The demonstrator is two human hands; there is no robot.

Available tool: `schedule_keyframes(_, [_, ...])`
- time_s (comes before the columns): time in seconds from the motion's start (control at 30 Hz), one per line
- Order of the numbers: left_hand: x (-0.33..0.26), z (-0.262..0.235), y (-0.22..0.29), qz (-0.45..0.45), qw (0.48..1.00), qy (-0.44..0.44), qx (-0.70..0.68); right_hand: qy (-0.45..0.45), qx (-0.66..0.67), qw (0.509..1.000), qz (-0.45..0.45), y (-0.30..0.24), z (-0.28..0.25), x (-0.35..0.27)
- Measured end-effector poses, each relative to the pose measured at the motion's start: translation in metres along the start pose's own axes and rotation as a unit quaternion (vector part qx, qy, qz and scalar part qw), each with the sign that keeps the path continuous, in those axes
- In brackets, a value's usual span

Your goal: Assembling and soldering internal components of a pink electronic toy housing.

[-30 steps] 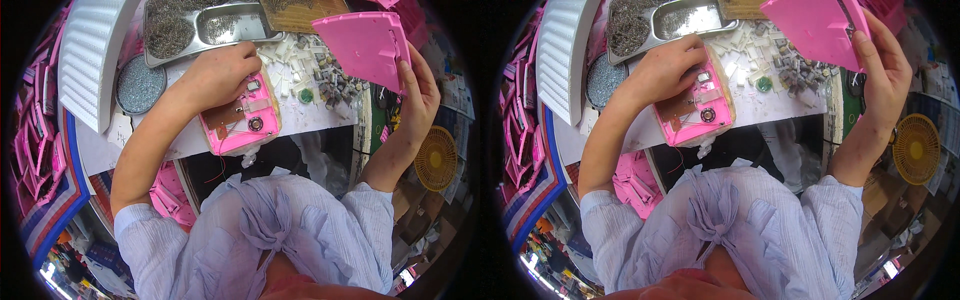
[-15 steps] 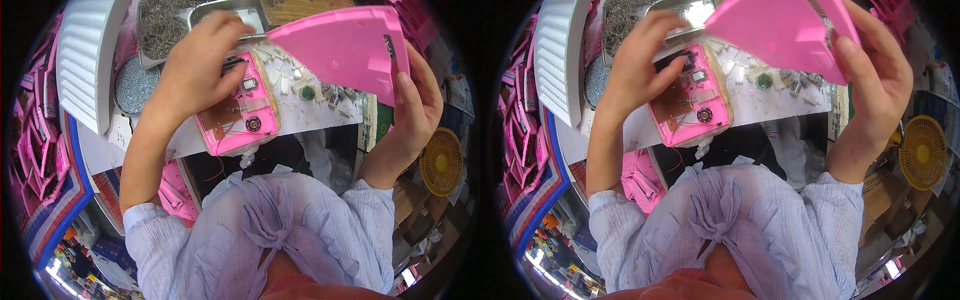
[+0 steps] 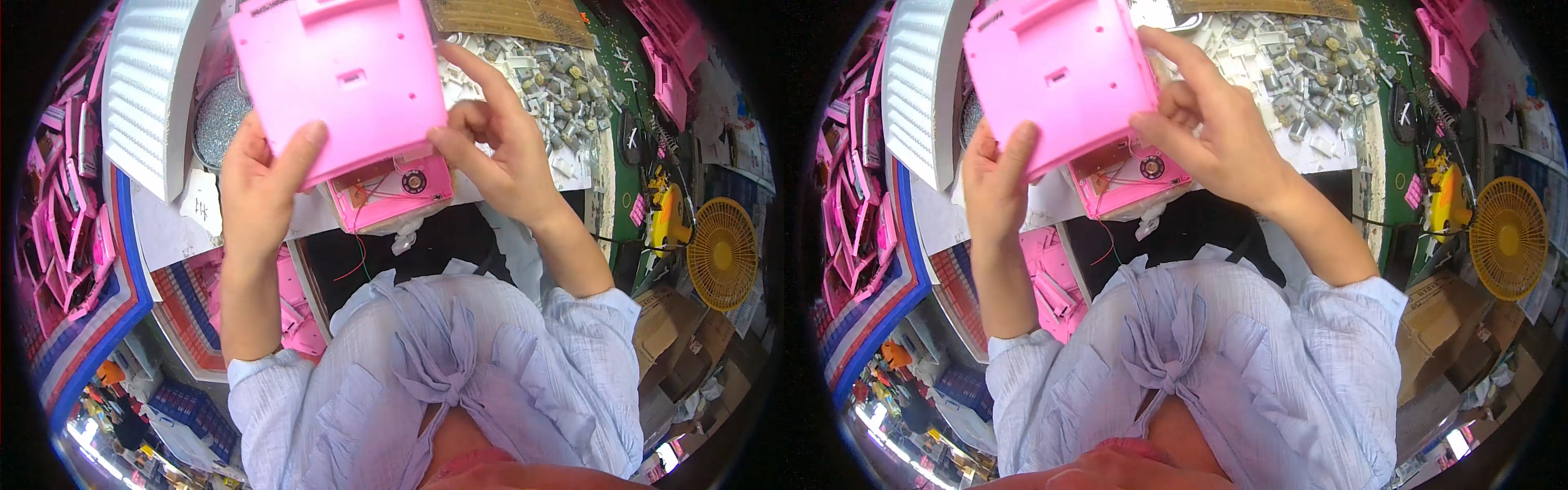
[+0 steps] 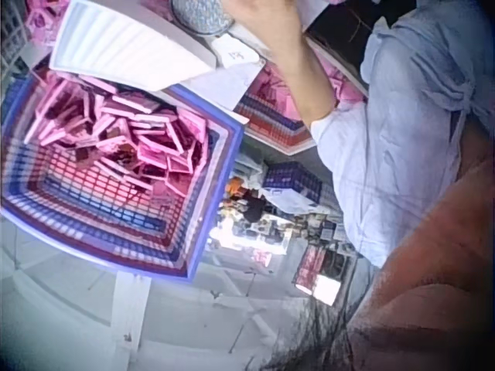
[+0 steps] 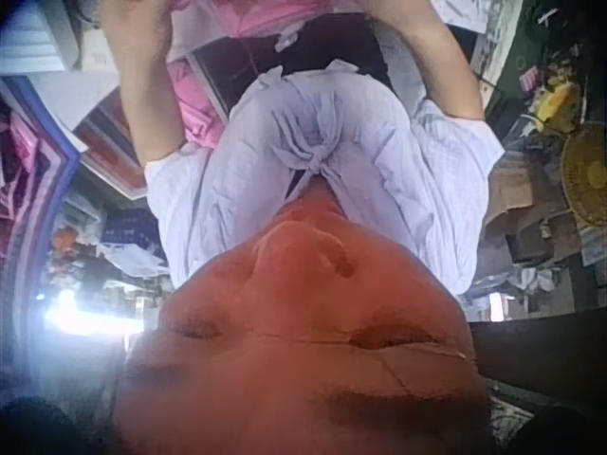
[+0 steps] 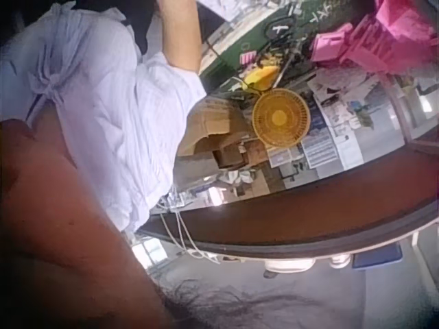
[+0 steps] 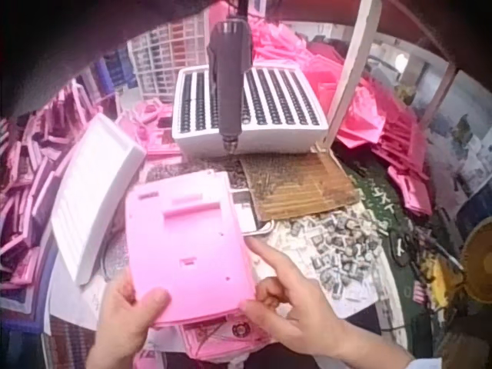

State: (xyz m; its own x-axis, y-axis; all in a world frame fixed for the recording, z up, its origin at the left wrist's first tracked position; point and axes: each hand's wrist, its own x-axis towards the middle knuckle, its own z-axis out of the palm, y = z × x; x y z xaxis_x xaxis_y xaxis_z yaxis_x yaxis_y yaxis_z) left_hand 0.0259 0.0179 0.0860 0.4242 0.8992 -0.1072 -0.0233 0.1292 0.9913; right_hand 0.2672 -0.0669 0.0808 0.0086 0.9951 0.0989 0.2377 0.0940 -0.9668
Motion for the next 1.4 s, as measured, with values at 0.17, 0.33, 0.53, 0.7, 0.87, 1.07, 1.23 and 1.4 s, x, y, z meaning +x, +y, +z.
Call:
schedule_keyframes(0.17, [-0.027, 0.017, -0.032, 0.042, 0.949, 0.024, 0.313, 0.012, -0.096, 0.995, 0.035, 0.025, 0.006, -0.052])
schedule_keyframes(0.33, [-0.034, 0.019, -0.049, 0.073, 0.908, 0.020, 0.412, -0.014, -0.123, 0.989, 0.079, 0.046, 0.010, -0.054])
schedule_keyframes(0.53, [-0.051, 0.019, -0.063, 0.053, 0.930, 0.041, 0.361, -0.065, -0.127, 0.989, 0.050, 0.050, 0.002, -0.044])
schedule_keyframes(0.7, [-0.052, 0.021, -0.059, 0.038, 0.932, 0.032, 0.359, -0.056, -0.081, 0.992, 0.084, 0.054, 0.001, -0.053])
schedule_keyframes(0.87, [-0.057, 0.014, -0.065, 0.029, 0.949, 0.046, 0.310, -0.145, -0.204, 0.968, 0.018, 0.049, -0.004, -0.034])
schedule_keyframes(1.07, [-0.077, 0.020, -0.069, 0.017, 0.926, 0.073, 0.370, -0.196, -0.286, 0.938, -0.011, 0.045, -0.006, -0.027])
schedule_keyframes(1.23, [-0.087, 0.013, -0.092, 0.028, 0.952, 0.084, 0.294, -0.250, -0.423, 0.871, 0.027, 0.025, -0.005, -0.021])
schedule_keyframes(1.4, [-0.085, 0.006, -0.077, -0.023, 0.958, 0.060, 0.281, -0.248, -0.450, 0.858, -0.009, 0.018, -0.004, -0.013])
